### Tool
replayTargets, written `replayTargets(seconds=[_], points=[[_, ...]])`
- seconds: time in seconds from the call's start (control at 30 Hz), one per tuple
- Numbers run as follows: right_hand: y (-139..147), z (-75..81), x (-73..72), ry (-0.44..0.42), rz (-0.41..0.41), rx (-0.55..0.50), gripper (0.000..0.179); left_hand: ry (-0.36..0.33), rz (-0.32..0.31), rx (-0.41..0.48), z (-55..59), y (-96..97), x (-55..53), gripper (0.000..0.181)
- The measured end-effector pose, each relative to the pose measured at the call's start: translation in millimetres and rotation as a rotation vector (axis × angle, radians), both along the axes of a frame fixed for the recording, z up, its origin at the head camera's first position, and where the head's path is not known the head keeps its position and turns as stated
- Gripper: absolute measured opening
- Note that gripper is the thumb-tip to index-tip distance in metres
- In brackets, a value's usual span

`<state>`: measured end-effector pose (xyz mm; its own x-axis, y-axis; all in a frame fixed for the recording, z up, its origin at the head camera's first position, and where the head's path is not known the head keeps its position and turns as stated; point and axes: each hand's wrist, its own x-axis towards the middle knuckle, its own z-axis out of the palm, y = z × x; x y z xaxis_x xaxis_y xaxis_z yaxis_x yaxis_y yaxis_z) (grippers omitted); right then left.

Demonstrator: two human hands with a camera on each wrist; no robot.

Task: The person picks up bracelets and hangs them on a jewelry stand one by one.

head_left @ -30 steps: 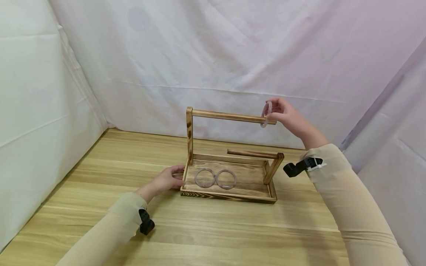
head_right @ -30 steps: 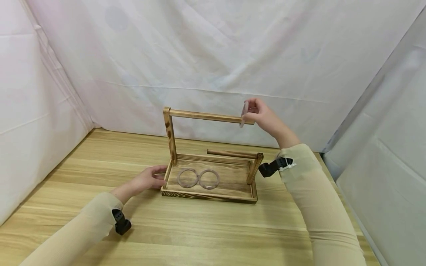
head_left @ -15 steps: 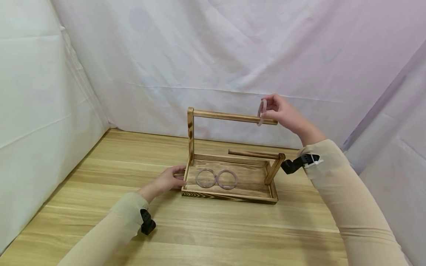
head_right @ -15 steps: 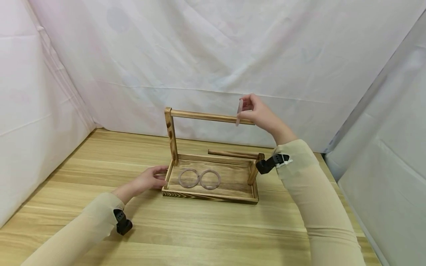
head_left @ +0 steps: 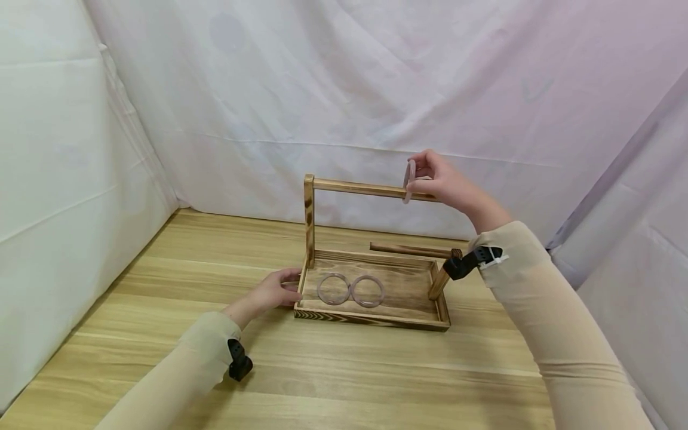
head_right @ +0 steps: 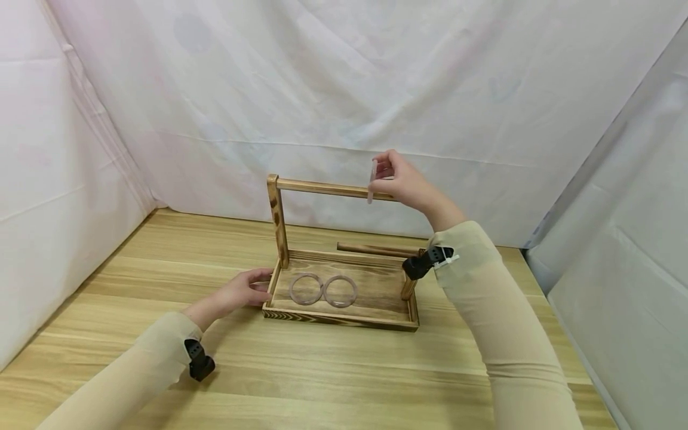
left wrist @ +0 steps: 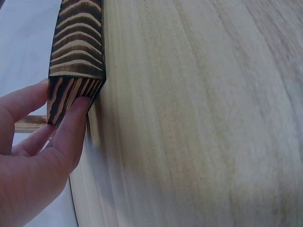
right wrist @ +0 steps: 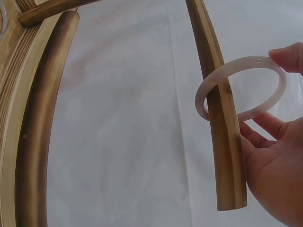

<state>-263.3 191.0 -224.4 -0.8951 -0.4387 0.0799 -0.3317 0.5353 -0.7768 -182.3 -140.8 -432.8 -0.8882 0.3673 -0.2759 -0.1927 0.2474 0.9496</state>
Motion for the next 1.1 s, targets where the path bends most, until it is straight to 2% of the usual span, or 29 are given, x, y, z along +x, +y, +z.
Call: replayTargets(seconds=[0.17,0.7,0.9,1.1], points=[[-5,-0.4,-1.4,-0.004,0.002,-0.003,0.053,0.007,-0.010,0.003,0.6,0.5,0.2,0.067],[-25,-2.0,-2.8,0.013,0.053,-0.032,0.050,0.019,0.017,-0.020,0.5,-1.9,0.8,0.067],[-31,-1.6,-4.9,0.016,0.075,-0.019,0.059,0.019,0.016,-0.025,0.0,-1.7,-0.8,0.067],[-39,-2.0,-7.7,0.065,0.147,0.026,0.044,0.018,0.016,-0.027,0.5,-1.4,-1.2,0.067]])
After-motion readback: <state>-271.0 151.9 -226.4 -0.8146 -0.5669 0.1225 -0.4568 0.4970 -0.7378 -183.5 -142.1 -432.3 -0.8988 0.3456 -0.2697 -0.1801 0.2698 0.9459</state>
